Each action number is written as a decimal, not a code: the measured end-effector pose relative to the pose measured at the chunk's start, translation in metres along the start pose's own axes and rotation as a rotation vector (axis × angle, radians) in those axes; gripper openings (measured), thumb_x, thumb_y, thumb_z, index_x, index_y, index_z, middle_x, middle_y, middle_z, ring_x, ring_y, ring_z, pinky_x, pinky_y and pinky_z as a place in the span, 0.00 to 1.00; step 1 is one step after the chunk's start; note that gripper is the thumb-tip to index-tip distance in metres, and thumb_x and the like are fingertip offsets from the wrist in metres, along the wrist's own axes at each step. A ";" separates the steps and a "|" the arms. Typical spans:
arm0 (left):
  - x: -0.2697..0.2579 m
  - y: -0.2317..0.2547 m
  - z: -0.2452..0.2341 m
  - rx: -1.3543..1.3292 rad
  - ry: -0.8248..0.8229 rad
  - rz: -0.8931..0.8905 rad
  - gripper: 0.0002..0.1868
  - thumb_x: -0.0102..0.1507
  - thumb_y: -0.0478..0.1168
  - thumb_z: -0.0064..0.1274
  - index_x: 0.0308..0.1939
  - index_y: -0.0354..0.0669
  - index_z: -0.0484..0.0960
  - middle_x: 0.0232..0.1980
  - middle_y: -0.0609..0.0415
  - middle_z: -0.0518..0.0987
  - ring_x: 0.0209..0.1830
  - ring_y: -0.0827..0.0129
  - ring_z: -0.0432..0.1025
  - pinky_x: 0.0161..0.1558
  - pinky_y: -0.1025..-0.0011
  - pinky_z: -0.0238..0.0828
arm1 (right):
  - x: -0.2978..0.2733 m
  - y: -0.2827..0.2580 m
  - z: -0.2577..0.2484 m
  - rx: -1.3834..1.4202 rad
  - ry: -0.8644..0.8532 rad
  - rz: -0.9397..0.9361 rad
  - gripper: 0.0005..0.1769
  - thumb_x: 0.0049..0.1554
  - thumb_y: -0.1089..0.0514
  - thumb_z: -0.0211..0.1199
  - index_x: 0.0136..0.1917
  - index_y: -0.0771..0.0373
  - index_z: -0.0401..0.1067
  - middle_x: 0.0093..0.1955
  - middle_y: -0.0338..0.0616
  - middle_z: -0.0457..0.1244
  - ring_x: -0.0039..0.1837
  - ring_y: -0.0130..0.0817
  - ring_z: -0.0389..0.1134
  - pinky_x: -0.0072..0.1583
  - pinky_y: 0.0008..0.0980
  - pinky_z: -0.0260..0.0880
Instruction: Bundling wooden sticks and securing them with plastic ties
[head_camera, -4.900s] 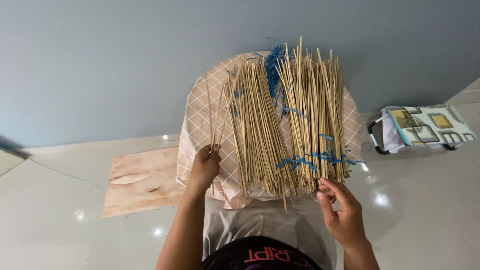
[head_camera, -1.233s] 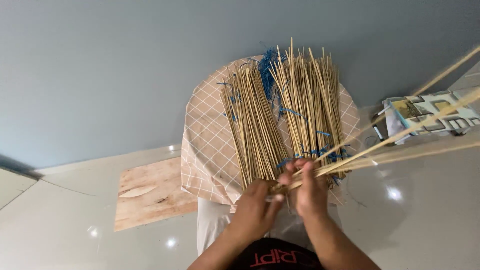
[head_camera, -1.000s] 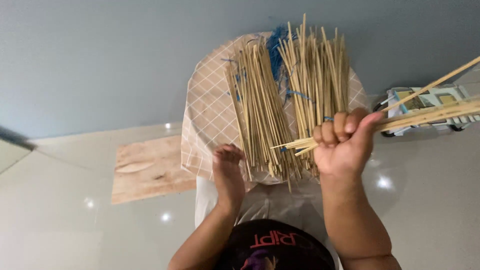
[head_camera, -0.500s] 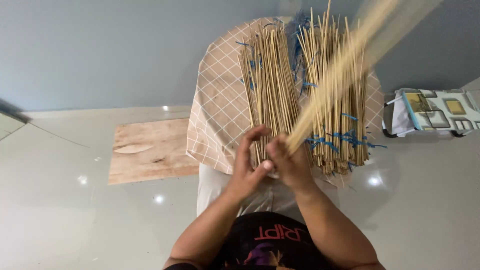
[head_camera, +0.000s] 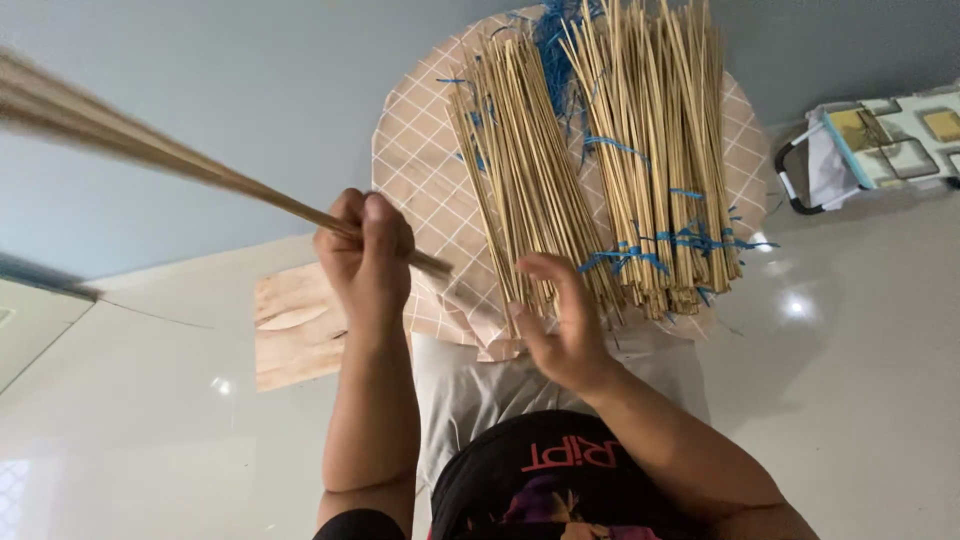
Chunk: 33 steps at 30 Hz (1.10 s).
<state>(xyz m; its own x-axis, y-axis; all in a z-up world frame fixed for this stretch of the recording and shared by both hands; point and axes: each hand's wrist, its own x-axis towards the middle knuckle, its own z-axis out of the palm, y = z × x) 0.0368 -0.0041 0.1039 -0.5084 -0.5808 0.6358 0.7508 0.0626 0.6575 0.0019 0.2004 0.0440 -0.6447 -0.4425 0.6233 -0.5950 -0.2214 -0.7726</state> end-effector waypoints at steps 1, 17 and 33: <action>0.003 -0.005 -0.001 0.168 -0.008 0.030 0.21 0.73 0.38 0.48 0.24 0.41 0.66 0.14 0.54 0.65 0.10 0.74 0.60 0.20 0.81 0.56 | -0.001 0.004 -0.005 -0.026 0.102 -0.043 0.24 0.60 0.61 0.61 0.67 0.71 0.63 0.57 0.56 0.64 0.61 0.53 0.67 0.65 0.51 0.67; -0.036 -0.101 -0.010 0.311 0.018 -0.114 0.25 0.74 0.37 0.47 0.19 0.43 0.70 0.14 0.56 0.65 0.15 0.77 0.57 0.26 0.80 0.53 | -0.004 0.034 -0.029 -0.132 0.046 0.053 0.09 0.64 0.60 0.61 0.54 0.68 0.77 0.34 0.43 0.65 0.33 0.28 0.63 0.39 0.27 0.65; -0.060 -0.136 -0.020 0.328 0.147 -0.368 0.24 0.75 0.43 0.44 0.21 0.50 0.67 0.14 0.65 0.62 0.16 0.84 0.52 0.23 0.82 0.44 | 0.010 0.045 -0.001 -0.711 -0.492 0.369 0.14 0.58 0.55 0.60 0.37 0.66 0.76 0.32 0.61 0.68 0.39 0.61 0.74 0.40 0.55 0.72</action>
<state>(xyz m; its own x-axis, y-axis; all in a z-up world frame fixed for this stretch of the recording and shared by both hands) -0.0265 0.0064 -0.0321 -0.6316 -0.7189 0.2904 0.3497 0.0700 0.9342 -0.0314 0.1871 0.0159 -0.6725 -0.7323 0.1071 -0.6517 0.5173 -0.5546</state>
